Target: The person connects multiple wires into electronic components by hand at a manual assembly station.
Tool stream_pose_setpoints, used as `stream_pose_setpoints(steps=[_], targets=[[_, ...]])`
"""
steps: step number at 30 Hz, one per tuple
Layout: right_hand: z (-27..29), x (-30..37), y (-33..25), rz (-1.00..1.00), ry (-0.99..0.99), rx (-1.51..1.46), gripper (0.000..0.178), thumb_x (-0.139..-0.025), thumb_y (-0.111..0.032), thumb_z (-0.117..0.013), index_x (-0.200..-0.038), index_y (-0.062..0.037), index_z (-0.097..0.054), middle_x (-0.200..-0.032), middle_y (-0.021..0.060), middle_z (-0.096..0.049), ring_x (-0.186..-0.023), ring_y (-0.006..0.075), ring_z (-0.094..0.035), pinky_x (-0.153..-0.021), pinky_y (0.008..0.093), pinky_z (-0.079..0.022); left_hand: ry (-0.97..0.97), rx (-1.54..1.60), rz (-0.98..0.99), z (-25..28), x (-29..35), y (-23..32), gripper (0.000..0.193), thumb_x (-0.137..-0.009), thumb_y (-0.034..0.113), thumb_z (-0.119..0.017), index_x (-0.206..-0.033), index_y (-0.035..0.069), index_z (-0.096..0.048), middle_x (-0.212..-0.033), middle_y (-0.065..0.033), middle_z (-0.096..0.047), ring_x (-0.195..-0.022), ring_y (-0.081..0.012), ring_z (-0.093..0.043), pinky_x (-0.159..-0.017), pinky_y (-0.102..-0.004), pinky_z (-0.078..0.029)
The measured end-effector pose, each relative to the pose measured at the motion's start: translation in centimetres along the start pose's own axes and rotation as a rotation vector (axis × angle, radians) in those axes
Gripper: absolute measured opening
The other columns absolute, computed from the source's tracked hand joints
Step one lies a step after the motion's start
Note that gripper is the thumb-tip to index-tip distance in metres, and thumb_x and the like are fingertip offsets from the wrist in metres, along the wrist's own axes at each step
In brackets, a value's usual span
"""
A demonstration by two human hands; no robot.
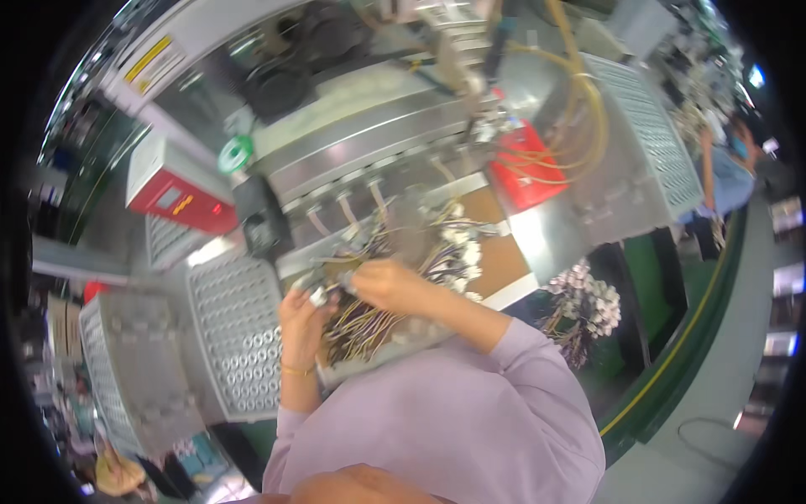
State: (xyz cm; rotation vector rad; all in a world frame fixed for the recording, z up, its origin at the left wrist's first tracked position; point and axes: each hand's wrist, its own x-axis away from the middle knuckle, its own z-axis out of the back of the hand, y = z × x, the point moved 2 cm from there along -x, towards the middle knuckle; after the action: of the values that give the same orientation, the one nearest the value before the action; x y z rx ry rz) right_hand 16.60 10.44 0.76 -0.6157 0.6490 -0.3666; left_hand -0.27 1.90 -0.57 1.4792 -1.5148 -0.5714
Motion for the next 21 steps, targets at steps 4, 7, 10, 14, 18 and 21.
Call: stream_pose_setpoints(steps=[4, 7, 10, 14, 18, 21], targets=[[1.5, -1.1, -0.3, -0.369, 0.080, -0.324, 0.014, -0.077, -0.010, -0.058, -0.089, -0.0030, -0.060, -0.060, 0.0023, -0.054, -0.051, 0.0075, -0.048, -0.045, 0.0237, -0.038, 0.297, -0.411, -0.244, 5.9, 0.6, 1.4, 0.032, -0.077, 0.007, -0.058, -0.107, -0.001, -0.052, -0.101, -0.0111, -0.059, -0.089, -0.0254, -0.057, -0.078, -0.0354, -0.046], [2.5, -0.6, 0.5, -0.628, 0.132, -0.822, 0.012, -0.079, -0.006, -0.056, -0.089, -0.0007, -0.059, -0.067, -0.0030, -0.055, -0.057, 0.0032, -0.046, -0.050, 0.0181, -0.037, 0.894, -1.340, -0.387, 14.8, 2.5, 2.8, 0.021, -0.080, 0.011, -0.053, -0.098, 0.002, -0.059, -0.095, -0.0151, -0.060, -0.086, -0.0264, -0.057, -0.075, -0.0346, -0.045], [1.6, -0.2, 1.1, -0.546, 0.112, -0.699, 0.013, -0.078, -0.005, -0.056, -0.090, 0.0002, -0.059, -0.068, -0.0023, -0.055, -0.060, 0.0023, -0.046, -0.051, 0.0180, -0.037, 1.240, -1.842, 0.013, 23.6, 5.8, 1.5, 0.030, -0.083, 0.027, -0.048, -0.092, 0.003, -0.062, -0.089, -0.0174, -0.058, -0.080, -0.0340, -0.054, -0.075, -0.0438, -0.043], [1.7, -1.2, 0.5, -0.486, -0.051, -0.385, 0.011, -0.075, -0.009, -0.059, -0.082, -0.0007, -0.058, -0.058, -0.0010, -0.050, -0.053, 0.0036, -0.044, -0.047, 0.0211, -0.036, 1.291, -1.988, -0.212, 23.8, 7.3, -1.6, 0.035, -0.082, 0.031, -0.045, -0.082, 0.002, -0.064, -0.090, -0.0164, -0.057, -0.089, -0.0358, -0.049, -0.082, -0.0506, -0.036], [1.5, -0.6, 1.1, -0.512, 0.027, -0.407, 0.014, -0.071, -0.014, -0.061, -0.076, -0.0012, -0.056, -0.051, 0.0017, -0.044, -0.046, 0.0069, -0.039, -0.043, 0.0239, -0.033, 1.285, -2.010, 0.008, 21.2, 6.8, -0.7, 0.036, -0.081, 0.032, -0.044, -0.080, 0.004, -0.066, -0.093, -0.0153, -0.056, -0.094, -0.0345, -0.046, -0.086, -0.0503, -0.031], [1.7, -0.5, 0.9, -0.497, 0.030, -0.394, 0.014, -0.072, -0.013, -0.061, -0.073, -0.0011, -0.054, -0.050, 0.0021, -0.043, -0.045, 0.0076, -0.039, -0.042, 0.0244, -0.032, 1.383, -1.859, 0.118, 22.8, 7.4, -1.1, 0.035, -0.080, 0.033, -0.045, -0.082, 0.005, -0.067, -0.094, -0.0157, -0.056, -0.094, -0.0335, -0.045, -0.085, -0.0494, -0.030]])
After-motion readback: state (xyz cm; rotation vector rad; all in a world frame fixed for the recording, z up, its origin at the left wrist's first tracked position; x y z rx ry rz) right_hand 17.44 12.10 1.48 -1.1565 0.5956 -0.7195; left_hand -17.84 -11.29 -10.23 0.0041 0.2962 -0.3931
